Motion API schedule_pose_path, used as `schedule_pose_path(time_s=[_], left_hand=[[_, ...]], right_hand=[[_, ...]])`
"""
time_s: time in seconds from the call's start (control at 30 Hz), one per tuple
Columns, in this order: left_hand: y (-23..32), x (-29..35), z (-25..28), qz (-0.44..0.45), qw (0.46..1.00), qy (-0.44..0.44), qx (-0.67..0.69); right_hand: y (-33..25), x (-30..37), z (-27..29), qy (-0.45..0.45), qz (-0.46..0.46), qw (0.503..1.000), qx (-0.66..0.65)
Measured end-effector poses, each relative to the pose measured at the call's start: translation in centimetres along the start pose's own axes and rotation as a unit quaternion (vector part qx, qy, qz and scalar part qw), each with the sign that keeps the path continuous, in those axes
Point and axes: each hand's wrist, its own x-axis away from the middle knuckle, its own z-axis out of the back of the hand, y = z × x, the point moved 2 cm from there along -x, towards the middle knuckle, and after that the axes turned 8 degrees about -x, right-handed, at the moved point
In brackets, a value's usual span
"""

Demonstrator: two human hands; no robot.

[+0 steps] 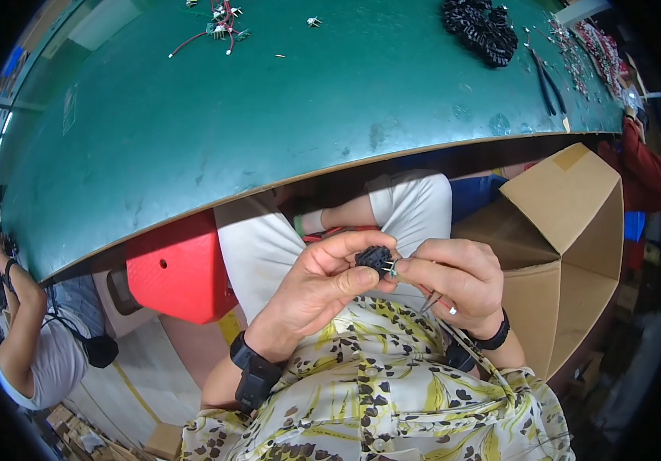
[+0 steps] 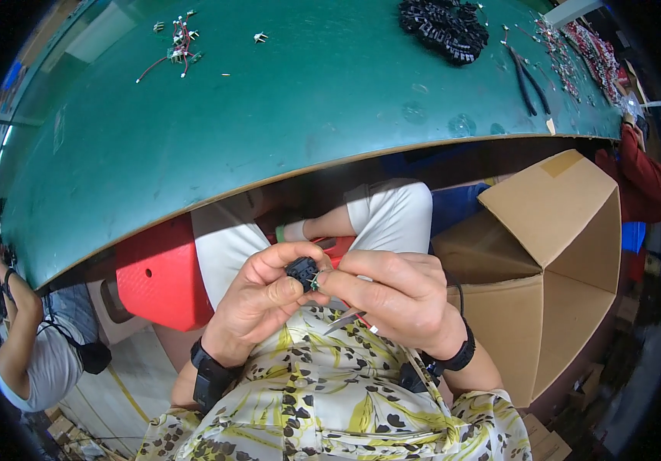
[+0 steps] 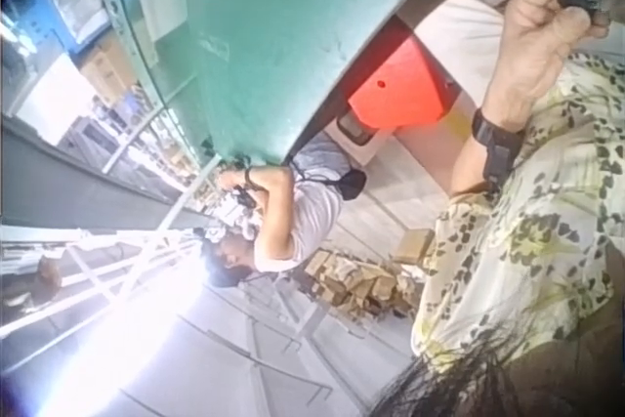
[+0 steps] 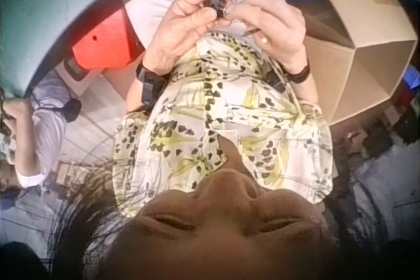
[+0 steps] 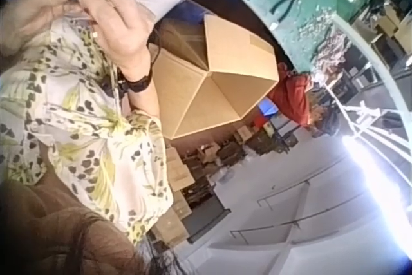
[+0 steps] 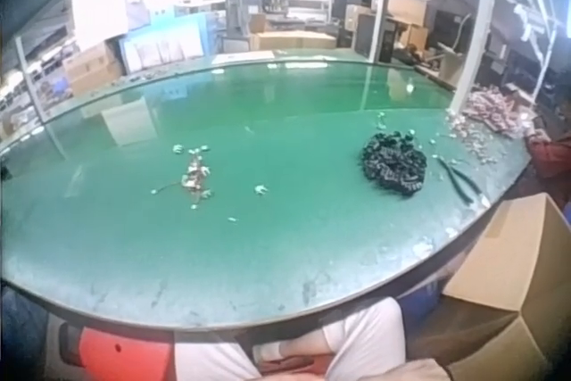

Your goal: Manually assemble small electronic components and wiring harnesses on a production line.

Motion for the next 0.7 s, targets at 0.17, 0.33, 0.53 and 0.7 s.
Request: schedule_pose_path(time_s=[0.17, 0.33, 0.53, 0.7], left_hand=[[0.4, 0.0, -0.5, -0.029, 0.994, 0.047, -0.099], [1.4, 0.2, -0.5, -0.010, 0.982, 0.037, -0.187], [0.9, 0.4, 0.0, 0.037, 0.990, 0.043, -0.126], [1.0, 0.5, -0.3, 0.013, 0.982, 0.089, -0.165]], right_hand=[[-0.2, -0.5, 0.3, -0.051, 0.030, 0.997, 0.049], [-0.4, -0.4, 0.2, -0.060, 0.008, 0.998, 0.015], [0.2, -0.1, -0.7, -0.040, -0.020, 0.999, -0.016], [0.3, 0.1, -0.6, -0.039, -0.022, 0.999, -0.003]])
